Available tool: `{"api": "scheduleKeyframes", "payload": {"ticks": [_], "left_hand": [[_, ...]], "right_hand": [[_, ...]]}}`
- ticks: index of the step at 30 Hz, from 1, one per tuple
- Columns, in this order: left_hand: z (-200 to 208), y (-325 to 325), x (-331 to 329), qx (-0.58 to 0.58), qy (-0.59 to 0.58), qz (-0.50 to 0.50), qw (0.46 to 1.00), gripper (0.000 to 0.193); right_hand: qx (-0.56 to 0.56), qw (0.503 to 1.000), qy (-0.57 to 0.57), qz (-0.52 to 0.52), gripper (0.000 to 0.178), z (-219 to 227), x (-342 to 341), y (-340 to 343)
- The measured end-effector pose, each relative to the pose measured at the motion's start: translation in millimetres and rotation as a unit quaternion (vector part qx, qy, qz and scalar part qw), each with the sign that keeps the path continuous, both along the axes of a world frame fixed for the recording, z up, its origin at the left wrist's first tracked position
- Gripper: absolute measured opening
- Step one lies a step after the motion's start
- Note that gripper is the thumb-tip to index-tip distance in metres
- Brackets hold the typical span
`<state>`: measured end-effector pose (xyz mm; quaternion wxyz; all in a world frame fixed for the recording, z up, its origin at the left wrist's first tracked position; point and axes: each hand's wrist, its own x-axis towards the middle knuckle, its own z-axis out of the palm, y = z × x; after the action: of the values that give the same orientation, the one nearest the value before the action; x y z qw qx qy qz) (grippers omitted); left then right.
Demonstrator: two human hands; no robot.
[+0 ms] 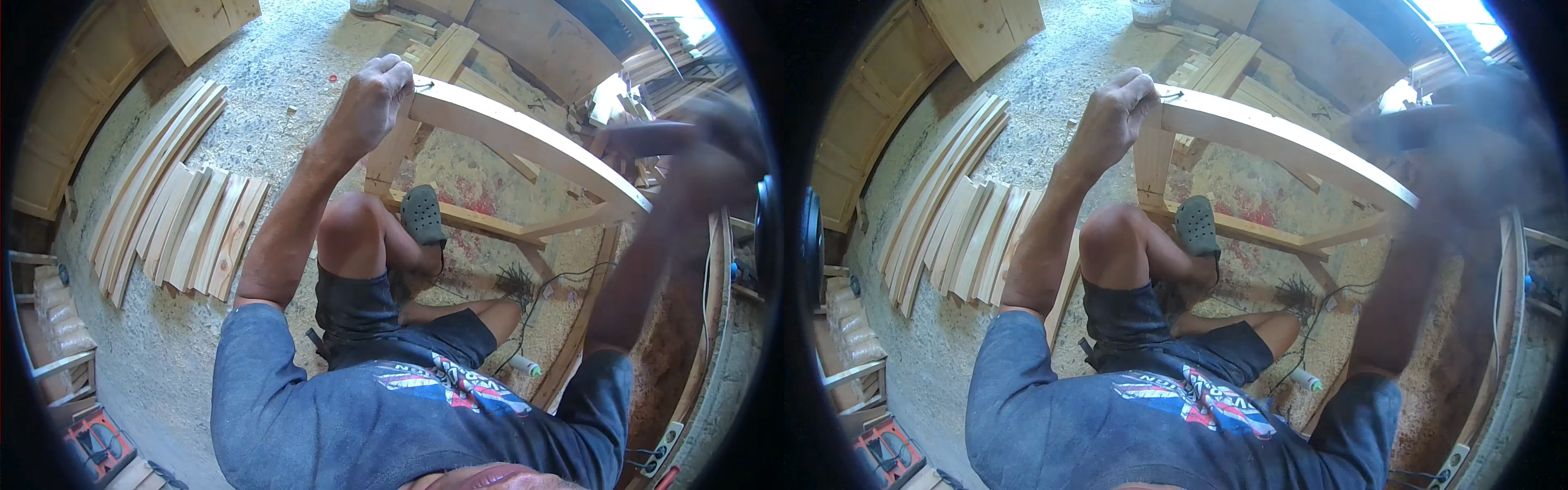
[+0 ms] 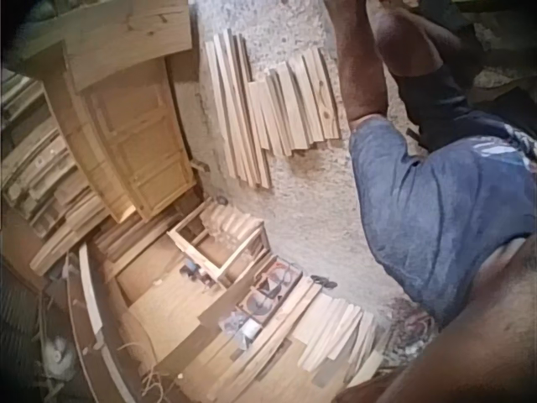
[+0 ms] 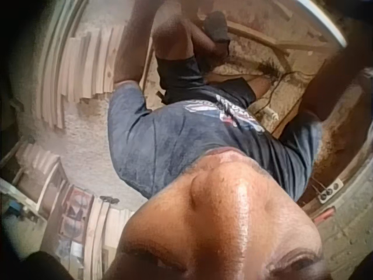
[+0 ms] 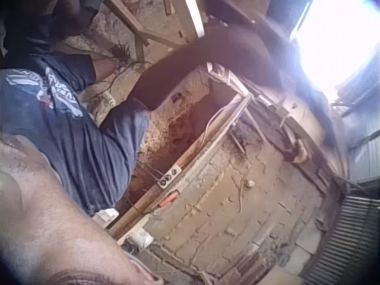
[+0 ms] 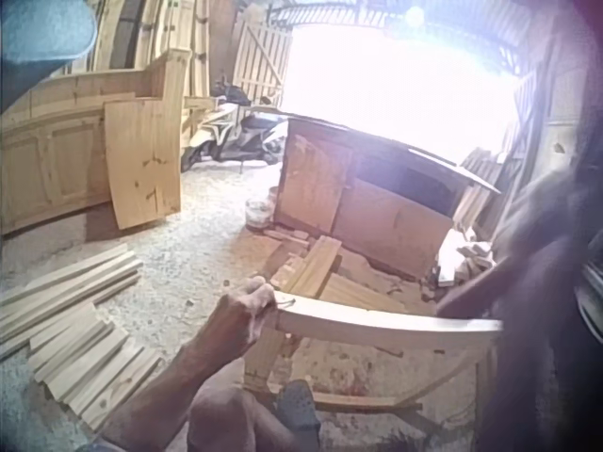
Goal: The recorder is assembling a wooden frame using a hammer and nails, applying glue to joints.
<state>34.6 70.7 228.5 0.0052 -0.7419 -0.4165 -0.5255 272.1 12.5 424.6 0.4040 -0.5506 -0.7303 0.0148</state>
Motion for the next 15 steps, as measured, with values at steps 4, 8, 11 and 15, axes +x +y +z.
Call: {"api": "scheduleKeyframes", "payload": {"ticks": [4,8,11,15], "left_hand": [[4.8,-1.2,-3.3,0.002,-0.006,0.000,1.000,0.008],[5.0,-9.1,-3.0,0.008,0.003,0.001,1.000,0.007],[4.2,-8.0,-2.4,-0.007,-0.006,-0.009,1.000,0.006],[4.6,-4.0,-3.9,-0.024,-0.011,-0.014,1.000,0.004]], "right_hand": [[-0.184,0.948,-0.167,0.198,0.045,-84.3,34.0,17.3],[-0.172,0.968,0.085,0.164,0.043,-91.8,86.5,2.9],[0.046,0.961,0.254,0.102,0.036,-62.6,81.2,-16.3],[0.163,0.949,0.265,0.045,0.026,29.0,62.8,-32.9]]}}
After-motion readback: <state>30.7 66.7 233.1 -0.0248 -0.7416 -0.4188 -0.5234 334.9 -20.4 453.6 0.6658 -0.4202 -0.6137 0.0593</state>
